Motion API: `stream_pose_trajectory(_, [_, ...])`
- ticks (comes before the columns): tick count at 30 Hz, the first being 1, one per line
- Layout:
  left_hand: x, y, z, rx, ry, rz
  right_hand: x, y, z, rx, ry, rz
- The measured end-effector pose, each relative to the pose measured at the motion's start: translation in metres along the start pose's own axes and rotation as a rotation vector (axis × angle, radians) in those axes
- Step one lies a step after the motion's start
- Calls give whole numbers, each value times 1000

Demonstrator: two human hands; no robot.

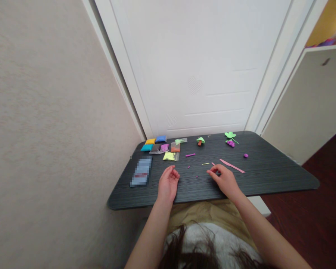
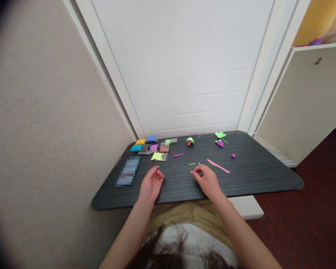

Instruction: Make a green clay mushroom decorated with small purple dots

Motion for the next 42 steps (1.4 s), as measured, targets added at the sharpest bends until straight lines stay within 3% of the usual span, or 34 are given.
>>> stream_pose_trajectory(42, [0, 2, 0, -8, 5, 10, -4, 1, -1, -34, -21, 11])
Point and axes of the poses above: each hand's wrist, its own z-axis towards the middle knuckle, its own y-axis out of the palm, x = y × z, the point moved 10 cm from there along z, towards the middle knuckle, and after that the axes turned 11 degrees about y, right-handed, at the moved point
